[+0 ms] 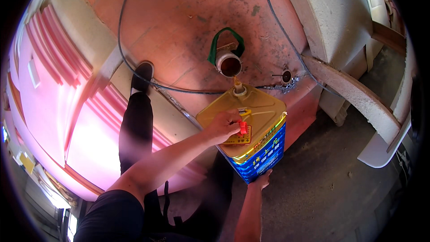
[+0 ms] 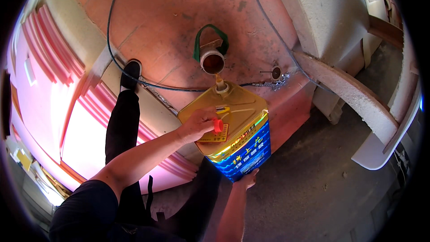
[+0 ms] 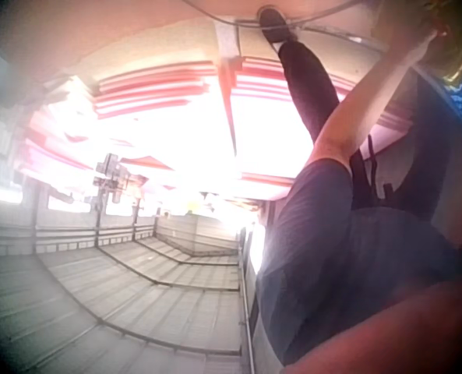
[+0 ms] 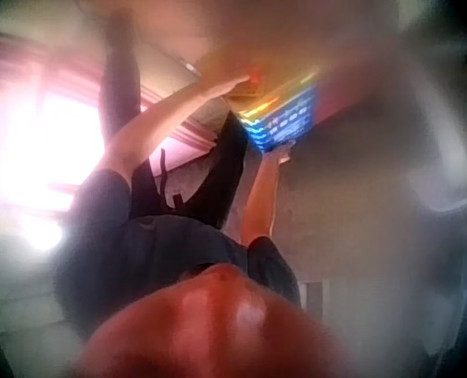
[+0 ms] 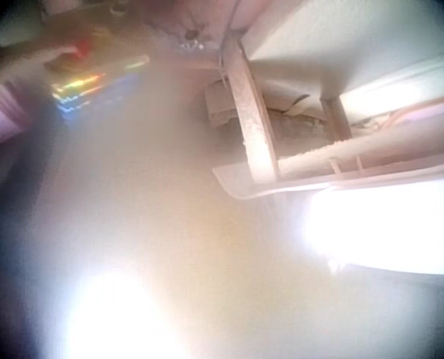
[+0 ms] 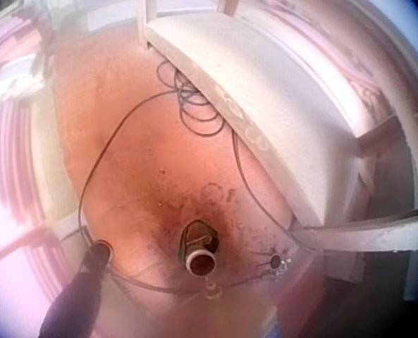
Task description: The person stacks white foam panels on a workbench, then prepares a spray gun by filling it with liquid from a yellow container. The person sprays the stacked foam panels with the spray gun.
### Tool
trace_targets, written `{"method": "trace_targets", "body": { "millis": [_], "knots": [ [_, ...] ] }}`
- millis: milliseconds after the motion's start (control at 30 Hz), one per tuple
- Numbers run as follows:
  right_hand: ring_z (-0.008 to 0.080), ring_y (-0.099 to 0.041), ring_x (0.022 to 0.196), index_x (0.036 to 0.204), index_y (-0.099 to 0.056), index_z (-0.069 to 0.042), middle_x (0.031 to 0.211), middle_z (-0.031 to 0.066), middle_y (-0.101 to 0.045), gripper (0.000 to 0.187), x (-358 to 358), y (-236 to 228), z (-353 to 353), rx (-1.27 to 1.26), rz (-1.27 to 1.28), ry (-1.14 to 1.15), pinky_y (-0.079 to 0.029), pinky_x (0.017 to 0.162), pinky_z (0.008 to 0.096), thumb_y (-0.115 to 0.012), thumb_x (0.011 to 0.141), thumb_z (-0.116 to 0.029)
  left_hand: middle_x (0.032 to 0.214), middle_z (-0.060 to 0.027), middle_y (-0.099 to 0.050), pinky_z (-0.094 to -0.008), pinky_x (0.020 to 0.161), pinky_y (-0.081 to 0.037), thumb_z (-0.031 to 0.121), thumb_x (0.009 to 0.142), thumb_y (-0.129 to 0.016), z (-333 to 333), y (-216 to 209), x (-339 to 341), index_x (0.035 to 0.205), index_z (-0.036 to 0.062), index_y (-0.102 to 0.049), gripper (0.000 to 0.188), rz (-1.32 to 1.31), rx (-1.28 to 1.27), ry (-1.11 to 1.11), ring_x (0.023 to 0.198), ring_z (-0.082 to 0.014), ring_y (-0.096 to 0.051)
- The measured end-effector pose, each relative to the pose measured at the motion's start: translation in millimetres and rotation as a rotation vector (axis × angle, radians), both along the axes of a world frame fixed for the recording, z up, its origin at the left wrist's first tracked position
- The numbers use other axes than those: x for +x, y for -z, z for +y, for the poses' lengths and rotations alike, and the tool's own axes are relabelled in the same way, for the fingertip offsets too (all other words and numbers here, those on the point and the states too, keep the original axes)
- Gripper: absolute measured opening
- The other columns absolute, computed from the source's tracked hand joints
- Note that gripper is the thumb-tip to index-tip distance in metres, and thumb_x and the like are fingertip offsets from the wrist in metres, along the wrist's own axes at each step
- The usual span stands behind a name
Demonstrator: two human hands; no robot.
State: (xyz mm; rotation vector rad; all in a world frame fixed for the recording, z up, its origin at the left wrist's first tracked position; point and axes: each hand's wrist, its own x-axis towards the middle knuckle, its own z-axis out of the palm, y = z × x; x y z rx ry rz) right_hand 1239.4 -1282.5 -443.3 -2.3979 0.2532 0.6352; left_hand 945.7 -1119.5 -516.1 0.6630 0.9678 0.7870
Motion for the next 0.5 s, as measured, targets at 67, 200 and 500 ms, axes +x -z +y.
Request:
{"method": "trace_targets", "body": {
  "millis": [67,200,500],
  "knots": [
    [0.0342,-0.063,0.108,0.127,-0.055,0.01,0.127,0.0203,-0.06,0.062,-2.1,-0.9,1.9,-0.014,-0.004,0.002,-0.053,0.09,0.0459,-0.048,0.101,-0.046,0.078,-0.0052,-0.054,-0.0296,0.068,-0.04,0.02,0.088,-0.063,-1.0,2.2,1.3,0.073,0.0003,-0.065,0.025,-0.009,0.008,-0.012,0.077,-0.0138,-0.053],
    [0.0344,-0.063,0.108,0.127,-0.055,0.01,0.128,0.0206,-0.06,0.062,4.6,1.6,-4.7,-0.018,0.001,-0.004,-0.053,0.09,0.0458,-0.048,0.101,-0.046,0.078,-0.0054,-0.054,-0.0295,0.067,-0.039,0.019,0.088,-0.063,-1.3,1.8,1.7,0.072,0.0001,-0.065,0.025,-0.01,0.003,-0.018,0.076,-0.0136,-0.053],
    [0.0355,-0.062,0.111,0.13,-0.054,0.008,0.13,0.0204,-0.059,0.061,5.4,2.2,-5.3,-0.001,0.009,0.015,-0.053,0.092,0.0471,-0.048,0.101,-0.046,0.077,-0.005,-0.052,-0.0304,0.065,-0.037,0.018,0.085,-0.065,-1.1,-0.6,1.2,0.074,0.0007,-0.066,0.021,-0.029,0.015,-0.034,0.074,-0.0146,-0.049]
  ]
}}
